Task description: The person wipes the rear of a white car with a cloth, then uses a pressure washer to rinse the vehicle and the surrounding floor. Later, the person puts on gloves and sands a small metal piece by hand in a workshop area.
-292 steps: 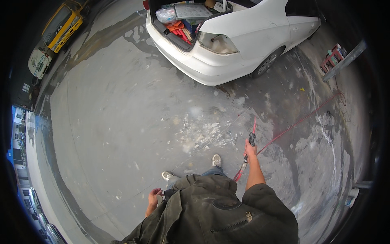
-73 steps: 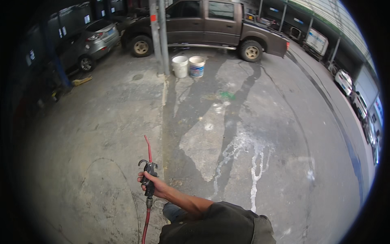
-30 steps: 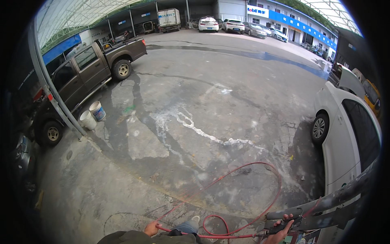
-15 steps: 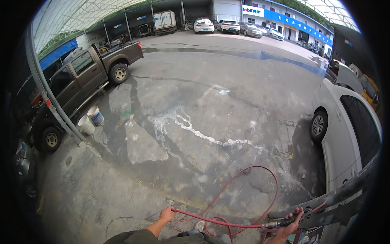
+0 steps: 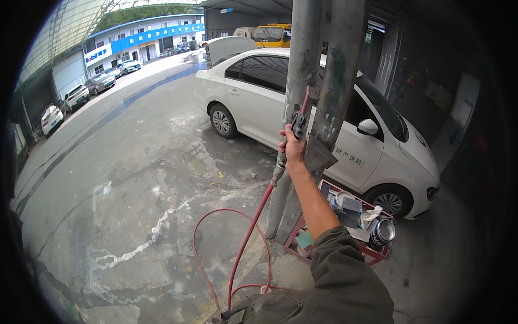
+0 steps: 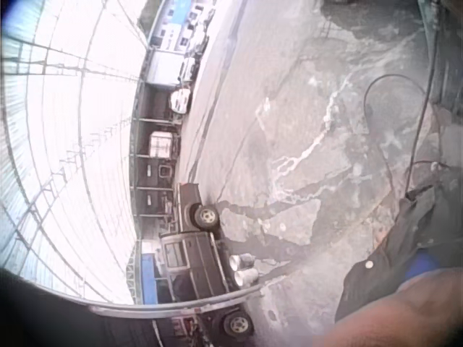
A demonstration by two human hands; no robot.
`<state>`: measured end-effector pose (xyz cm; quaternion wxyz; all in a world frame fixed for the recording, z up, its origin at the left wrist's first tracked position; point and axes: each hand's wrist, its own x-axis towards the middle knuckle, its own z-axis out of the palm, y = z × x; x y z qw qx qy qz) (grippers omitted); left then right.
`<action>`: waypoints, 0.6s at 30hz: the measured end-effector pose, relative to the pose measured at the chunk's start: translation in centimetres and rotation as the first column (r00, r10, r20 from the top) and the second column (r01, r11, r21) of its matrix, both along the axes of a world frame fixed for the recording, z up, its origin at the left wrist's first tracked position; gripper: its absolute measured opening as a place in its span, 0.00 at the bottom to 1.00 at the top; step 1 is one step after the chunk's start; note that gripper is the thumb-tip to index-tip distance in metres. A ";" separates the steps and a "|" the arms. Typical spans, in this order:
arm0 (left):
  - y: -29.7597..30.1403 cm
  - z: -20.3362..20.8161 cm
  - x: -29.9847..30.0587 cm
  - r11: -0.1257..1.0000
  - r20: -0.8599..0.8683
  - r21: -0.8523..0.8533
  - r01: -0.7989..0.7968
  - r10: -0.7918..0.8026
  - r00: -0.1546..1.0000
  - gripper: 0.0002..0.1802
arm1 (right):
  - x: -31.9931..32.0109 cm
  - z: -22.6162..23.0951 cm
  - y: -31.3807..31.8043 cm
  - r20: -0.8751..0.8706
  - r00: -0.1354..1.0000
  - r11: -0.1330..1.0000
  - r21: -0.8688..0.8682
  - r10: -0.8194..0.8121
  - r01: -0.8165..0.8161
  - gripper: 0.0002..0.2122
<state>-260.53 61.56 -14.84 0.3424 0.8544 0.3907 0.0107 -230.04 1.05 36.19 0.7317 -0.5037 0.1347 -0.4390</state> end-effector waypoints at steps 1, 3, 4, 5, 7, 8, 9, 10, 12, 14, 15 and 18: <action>-1.2 -0.1 0.8 0.999 0.002 -0.033 0.017 -0.017 1.000 0.11 | 0.4 0.4 -1.8 0.001 1.000 0.999 -0.030 -0.023 0.023 0.10; -2.8 -0.1 1.6 0.994 0.001 -0.104 0.021 -0.021 1.000 0.11 | 1.3 1.3 -4.4 0.002 0.995 0.988 -0.119 -0.102 0.102 0.11; -3.6 -0.1 1.9 0.989 0.004 -0.149 0.016 -0.015 1.000 0.12 | 2.0 1.8 -5.5 0.041 0.984 0.972 -0.153 -0.174 0.178 0.12; -4.3 -0.1 2.0 0.981 0.002 -0.193 0.003 -0.002 1.000 0.12 | 2.8 2.5 -6.6 0.102 0.969 0.953 -0.184 -0.225 0.241 0.12; -4.4 0.0 1.2 0.958 -0.008 -0.279 -0.067 0.067 0.998 0.12 | 4.9 3.6 -7.2 0.170 0.931 0.917 -0.187 -0.324 0.354 0.12; -4.4 -0.1 0.8 0.941 -0.015 -0.323 -0.101 0.102 0.995 0.12 | 6.0 4.4 -7.3 0.167 0.925 0.913 -0.175 -0.342 0.369 0.11; -4.0 -0.1 0.0 0.921 -0.024 -0.365 -0.137 0.138 0.990 0.12 | 7.2 4.7 -7.3 0.154 0.923 0.912 -0.165 -0.352 0.376 0.11; -3.7 -0.4 -1.0 0.896 -0.036 -0.411 -0.170 0.171 0.985 0.12 | 8.8 4.3 -8.3 0.136 0.915 0.901 -0.167 -0.380 0.399 0.12; -2.2 -0.6 -3.9 0.831 -0.055 -0.494 -0.257 0.265 0.963 0.12 | 12.2 2.7 -10.2 0.125 0.893 0.877 -0.175 -0.431 0.448 0.16; 0.3 -0.6 -6.9 0.793 -0.041 -0.536 -0.291 0.320 0.947 0.12 | 13.7 0.7 -14.0 0.023 0.845 0.810 -0.271 -0.535 0.520 0.19; 0.0 -0.7 -7.5 0.780 -0.037 -0.552 -0.294 0.329 0.944 0.12 | 14.3 0.2 -17.4 0.106 0.800 0.717 -0.386 -0.591 0.580 0.19; -1.1 -1.5 -8.0 0.826 -0.027 -0.496 -0.268 0.294 0.955 0.16 | 13.2 -0.6 -27.7 0.364 0.527 0.175 -0.671 -0.768 0.720 0.23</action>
